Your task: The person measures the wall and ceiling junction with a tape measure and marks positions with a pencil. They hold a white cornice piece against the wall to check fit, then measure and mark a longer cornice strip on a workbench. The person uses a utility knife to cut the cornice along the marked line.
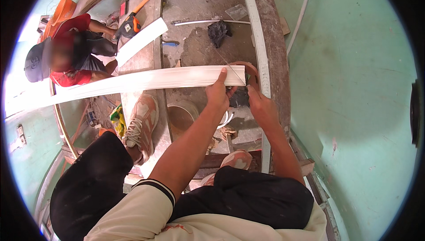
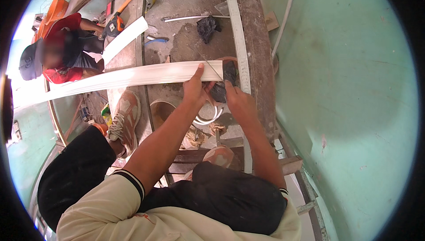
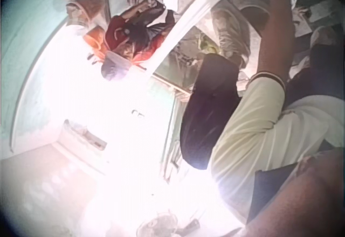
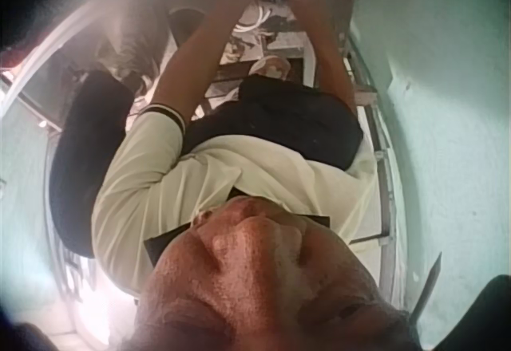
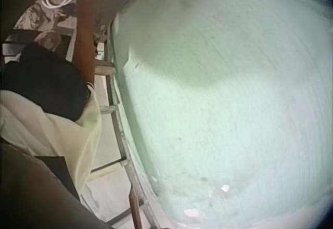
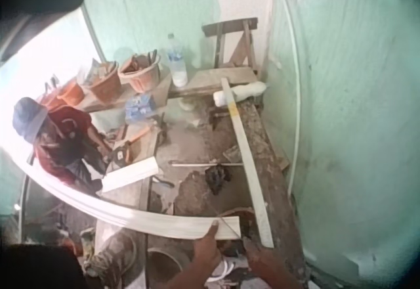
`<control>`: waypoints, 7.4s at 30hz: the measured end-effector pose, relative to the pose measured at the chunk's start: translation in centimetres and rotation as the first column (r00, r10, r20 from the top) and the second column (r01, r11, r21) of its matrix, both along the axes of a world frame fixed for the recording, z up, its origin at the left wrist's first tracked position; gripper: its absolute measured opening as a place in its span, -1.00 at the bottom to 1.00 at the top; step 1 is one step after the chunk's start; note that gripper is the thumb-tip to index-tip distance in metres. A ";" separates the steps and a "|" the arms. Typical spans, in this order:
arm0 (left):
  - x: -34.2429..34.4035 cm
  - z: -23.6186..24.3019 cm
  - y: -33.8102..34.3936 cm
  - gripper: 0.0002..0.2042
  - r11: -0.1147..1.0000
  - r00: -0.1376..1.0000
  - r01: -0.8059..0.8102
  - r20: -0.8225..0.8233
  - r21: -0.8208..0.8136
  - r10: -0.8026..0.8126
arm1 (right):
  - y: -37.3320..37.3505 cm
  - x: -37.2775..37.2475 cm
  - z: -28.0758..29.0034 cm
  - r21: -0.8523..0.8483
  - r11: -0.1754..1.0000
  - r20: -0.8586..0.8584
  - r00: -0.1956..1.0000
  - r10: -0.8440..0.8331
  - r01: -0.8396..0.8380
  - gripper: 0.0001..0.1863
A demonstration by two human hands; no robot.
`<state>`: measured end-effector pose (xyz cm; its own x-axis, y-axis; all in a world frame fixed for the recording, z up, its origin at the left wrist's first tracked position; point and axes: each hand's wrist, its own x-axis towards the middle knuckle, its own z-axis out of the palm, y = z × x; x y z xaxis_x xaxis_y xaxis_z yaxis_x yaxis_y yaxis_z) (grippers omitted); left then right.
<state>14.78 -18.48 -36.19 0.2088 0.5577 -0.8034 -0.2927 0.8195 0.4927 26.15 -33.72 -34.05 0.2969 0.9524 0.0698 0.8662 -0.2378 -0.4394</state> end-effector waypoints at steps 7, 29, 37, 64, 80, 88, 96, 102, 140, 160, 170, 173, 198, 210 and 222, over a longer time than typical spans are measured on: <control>-0.1 0.1 -0.5 -0.56 1.000 1.000 0.010 -0.021 0.007 -0.010 | -3.0 -0.3 -0.3 0.043 0.999 -0.010 0.999 -0.032 0.032 -0.57; -0.3 -0.6 -0.1 -0.57 1.000 1.000 0.016 0.013 0.010 -0.016 | -2.7 -0.3 -0.2 -0.034 0.999 0.012 0.999 -0.030 0.031 -0.52; -0.2 0.0 0.1 -0.57 1.000 1.000 0.027 -0.001 -0.002 -0.027 | -4.9 -0.2 -0.3 -0.055 0.998 0.046 0.999 0.001 0.001 -0.50; -0.4 -0.7 0.2 -0.57 1.000 1.000 0.025 0.004 -0.009 -0.025 | -1.7 -0.1 -0.8 0.022 0.999 -0.039 0.998 -0.049 0.050 -0.55; -0.7 -0.4 -0.5 -0.56 1.000 1.000 0.014 0.007 -0.021 -0.014 | -3.9 -0.7 -0.4 -0.047 0.997 -0.004 0.998 -0.063 0.062 -0.53; -0.6 -0.6 -0.1 -0.58 1.000 1.000 0.028 0.014 -0.005 -0.028 | -5.9 -0.6 0.3 -0.085 0.996 0.019 0.999 -0.029 0.030 -0.60; -0.5 -0.8 0.4 -0.59 0.999 0.999 0.030 0.031 -0.019 -0.029 | -3.9 -0.3 -0.3 -0.077 0.996 0.000 0.999 -0.039 0.039 -0.53; -0.7 -0.8 -0.5 -0.60 0.998 0.997 0.063 0.036 -0.011 -0.063 | -2.3 -0.4 -0.6 -0.040 0.997 -0.009 0.998 -0.068 0.068 -0.53; -0.8 -0.7 0.1 -0.58 0.999 0.999 0.033 0.029 0.002 -0.033 | -4.6 0.2 -0.4 -0.107 0.994 0.005 1.000 -0.009 0.010 -0.51; -0.7 -0.9 0.0 -0.60 0.999 0.999 0.031 0.014 0.032 -0.031 | -4.1 0.0 -0.8 -0.079 0.997 -0.030 0.999 -0.026 0.023 -0.49; -0.3 -1.1 0.4 -0.57 1.000 1.000 0.015 0.019 0.026 -0.015 | -2.9 -0.1 -1.4 -0.052 0.998 -0.056 0.998 -0.043 0.040 -0.45; -0.6 -0.7 0.1 -0.57 0.999 1.000 0.029 -0.010 0.024 -0.028 | -6.5 0.2 -0.6 -0.153 0.988 0.002 1.000 -0.018 0.018 -0.50; -0.5 -1.0 0.0 -0.59 0.999 0.999 0.031 0.007 0.029 -0.031 | -1.7 -0.5 0.1 -0.118 0.993 -0.024 0.999 -0.029 0.026 -0.47; -0.9 -1.7 0.5 -0.57 0.996 0.995 0.077 0.061 0.044 -0.079 | -1.4 0.0 -0.6 -0.069 0.998 -0.006 1.000 -0.015 0.014 -0.42; -0.7 -0.4 0.5 -0.55 0.998 0.997 0.052 0.048 0.031 -0.054 | -1.9 0.3 0.2 -0.111 0.993 -0.079 0.996 -0.051 0.042 -0.54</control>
<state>14.03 -17.96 -36.55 0.2773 0.5680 -0.7749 -0.2735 0.8198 0.5031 26.45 -35.64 -33.90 0.3417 0.9379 -0.0602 0.8155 -0.3278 -0.4769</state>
